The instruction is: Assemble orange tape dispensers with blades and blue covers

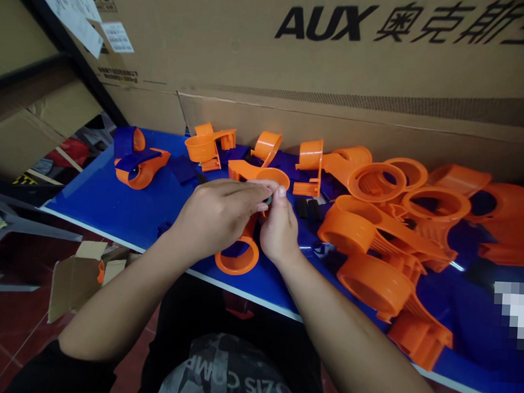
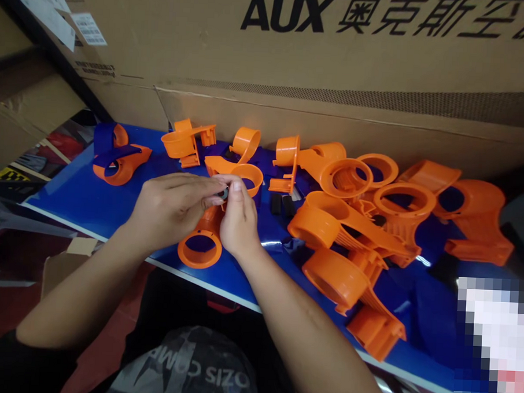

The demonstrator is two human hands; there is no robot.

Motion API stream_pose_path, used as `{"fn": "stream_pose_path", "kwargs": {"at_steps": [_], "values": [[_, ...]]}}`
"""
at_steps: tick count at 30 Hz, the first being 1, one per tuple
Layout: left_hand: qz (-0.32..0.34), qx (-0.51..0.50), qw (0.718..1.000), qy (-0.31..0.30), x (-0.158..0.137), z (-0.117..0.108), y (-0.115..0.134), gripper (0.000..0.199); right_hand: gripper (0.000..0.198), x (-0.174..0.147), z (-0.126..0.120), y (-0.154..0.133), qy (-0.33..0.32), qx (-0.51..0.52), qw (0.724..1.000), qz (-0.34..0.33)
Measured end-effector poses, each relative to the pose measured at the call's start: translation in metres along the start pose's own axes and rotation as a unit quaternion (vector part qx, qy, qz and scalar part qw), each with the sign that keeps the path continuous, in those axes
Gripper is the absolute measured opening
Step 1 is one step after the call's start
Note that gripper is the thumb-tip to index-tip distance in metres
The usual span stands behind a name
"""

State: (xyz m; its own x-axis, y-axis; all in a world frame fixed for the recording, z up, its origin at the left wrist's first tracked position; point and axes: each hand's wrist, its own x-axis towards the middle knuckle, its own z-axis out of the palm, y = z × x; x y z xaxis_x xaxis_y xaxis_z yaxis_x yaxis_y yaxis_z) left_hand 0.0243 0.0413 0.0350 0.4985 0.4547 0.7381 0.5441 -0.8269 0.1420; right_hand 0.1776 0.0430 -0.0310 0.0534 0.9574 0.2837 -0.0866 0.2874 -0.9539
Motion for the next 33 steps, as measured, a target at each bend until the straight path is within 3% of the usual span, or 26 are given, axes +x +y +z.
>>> {"fn": "stream_pose_path", "kwargs": {"at_steps": [7,20,26,33], "values": [[0.011,0.023,0.999,-0.025,-0.0043,0.0027,-0.0014,0.028,0.062,0.0001,0.0011,-0.0006,0.009,0.0,1.0,0.001],[0.032,0.017,0.999,0.003,-0.0039,-0.0009,-0.0041,0.025,0.061,-0.0005,0.0015,-0.0013,0.005,-0.003,1.0,-0.014],[0.007,-0.005,1.0,0.007,-0.0038,0.0011,-0.0049,0.026,0.062,-0.0012,0.0018,-0.0004,0.009,-0.014,1.0,-0.002],[-0.044,-0.007,0.999,0.009,-0.0042,0.0029,-0.0039,0.017,0.058,-0.0034,0.0013,0.0032,0.005,-0.039,0.999,-0.037]]}}
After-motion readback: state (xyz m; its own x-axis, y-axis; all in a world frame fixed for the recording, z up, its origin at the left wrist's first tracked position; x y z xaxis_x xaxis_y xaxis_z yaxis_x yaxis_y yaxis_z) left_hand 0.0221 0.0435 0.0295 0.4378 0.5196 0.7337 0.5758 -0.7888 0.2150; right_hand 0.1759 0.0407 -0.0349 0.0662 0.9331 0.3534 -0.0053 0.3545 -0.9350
